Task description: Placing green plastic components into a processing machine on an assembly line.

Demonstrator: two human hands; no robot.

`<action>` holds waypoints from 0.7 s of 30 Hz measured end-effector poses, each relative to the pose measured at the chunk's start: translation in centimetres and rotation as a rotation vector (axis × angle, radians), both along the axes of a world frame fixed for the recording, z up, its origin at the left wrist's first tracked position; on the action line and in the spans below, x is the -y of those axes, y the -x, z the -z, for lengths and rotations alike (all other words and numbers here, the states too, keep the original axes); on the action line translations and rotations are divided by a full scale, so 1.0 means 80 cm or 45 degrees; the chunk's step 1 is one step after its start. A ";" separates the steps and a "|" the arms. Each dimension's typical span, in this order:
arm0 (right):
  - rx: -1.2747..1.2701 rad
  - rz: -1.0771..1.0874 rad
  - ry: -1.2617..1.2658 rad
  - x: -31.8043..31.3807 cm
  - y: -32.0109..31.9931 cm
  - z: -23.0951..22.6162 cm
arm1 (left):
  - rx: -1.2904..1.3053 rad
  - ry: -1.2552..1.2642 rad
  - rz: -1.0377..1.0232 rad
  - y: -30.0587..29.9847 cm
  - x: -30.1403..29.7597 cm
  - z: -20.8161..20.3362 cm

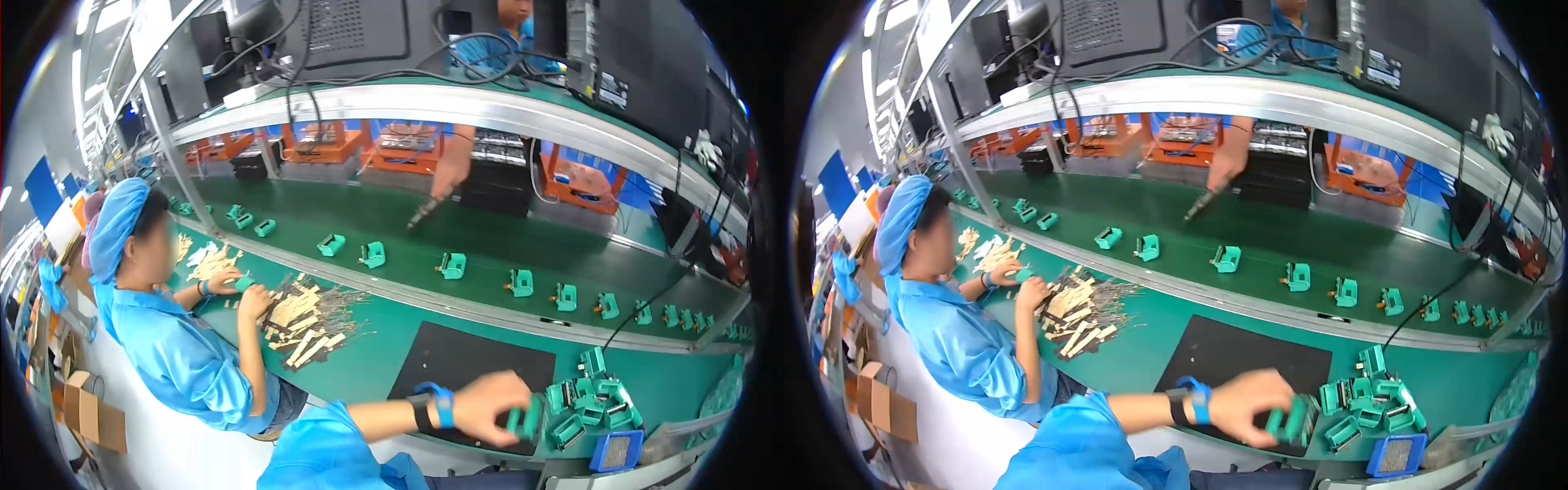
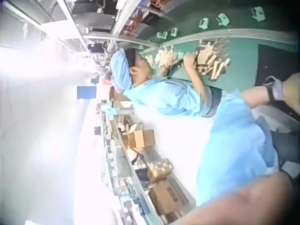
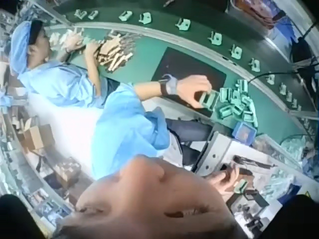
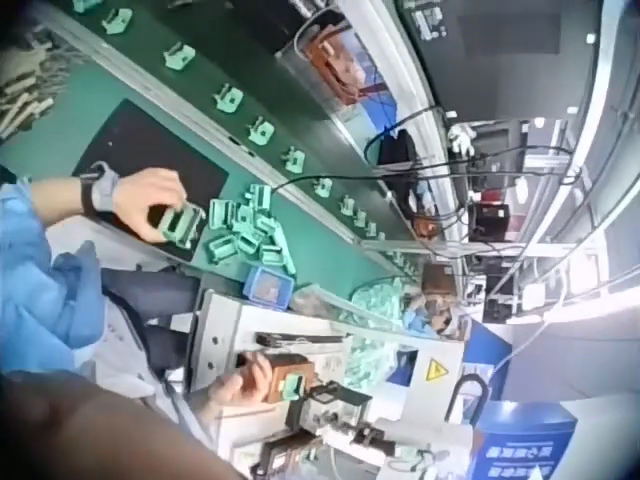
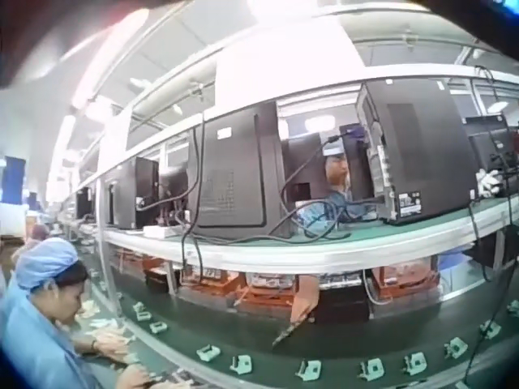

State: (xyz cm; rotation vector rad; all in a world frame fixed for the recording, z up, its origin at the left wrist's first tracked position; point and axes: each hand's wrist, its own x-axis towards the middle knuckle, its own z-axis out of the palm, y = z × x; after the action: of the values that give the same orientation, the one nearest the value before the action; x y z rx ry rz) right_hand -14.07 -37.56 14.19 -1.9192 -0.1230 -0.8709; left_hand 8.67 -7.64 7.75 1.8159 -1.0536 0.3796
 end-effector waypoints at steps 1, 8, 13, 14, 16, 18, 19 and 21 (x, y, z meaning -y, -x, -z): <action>-0.033 -0.077 0.041 -0.018 -0.014 0.001 | 0.065 0.017 0.088 0.019 0.024 -0.003; -0.544 -0.312 -0.265 -0.063 -0.057 0.063 | 0.157 0.251 0.406 0.107 0.091 -0.028; -0.532 -0.367 -0.425 -0.040 -0.043 0.074 | 0.196 0.280 0.468 0.127 0.097 -0.036; -0.504 -0.375 -0.491 -0.037 -0.043 0.074 | 0.229 0.293 0.515 0.129 0.097 -0.038; -0.508 -0.285 -0.457 -0.026 -0.037 0.078 | 0.252 0.237 0.455 0.140 0.100 -0.041; -0.539 -0.194 -0.423 -0.014 -0.027 0.087 | 0.354 0.182 0.407 0.151 0.103 -0.041; -0.540 -0.211 -0.416 -0.012 -0.023 0.091 | 0.358 0.182 0.390 0.158 0.103 -0.041; -0.366 -0.120 -0.287 -0.018 -0.013 0.086 | 0.452 0.191 0.385 0.168 0.111 -0.039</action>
State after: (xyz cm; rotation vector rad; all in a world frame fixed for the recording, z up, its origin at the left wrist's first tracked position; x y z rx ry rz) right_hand -13.03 -36.16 7.31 -1.7890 0.0556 -0.5160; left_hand -4.75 -16.53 10.85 1.4572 -1.4798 0.5924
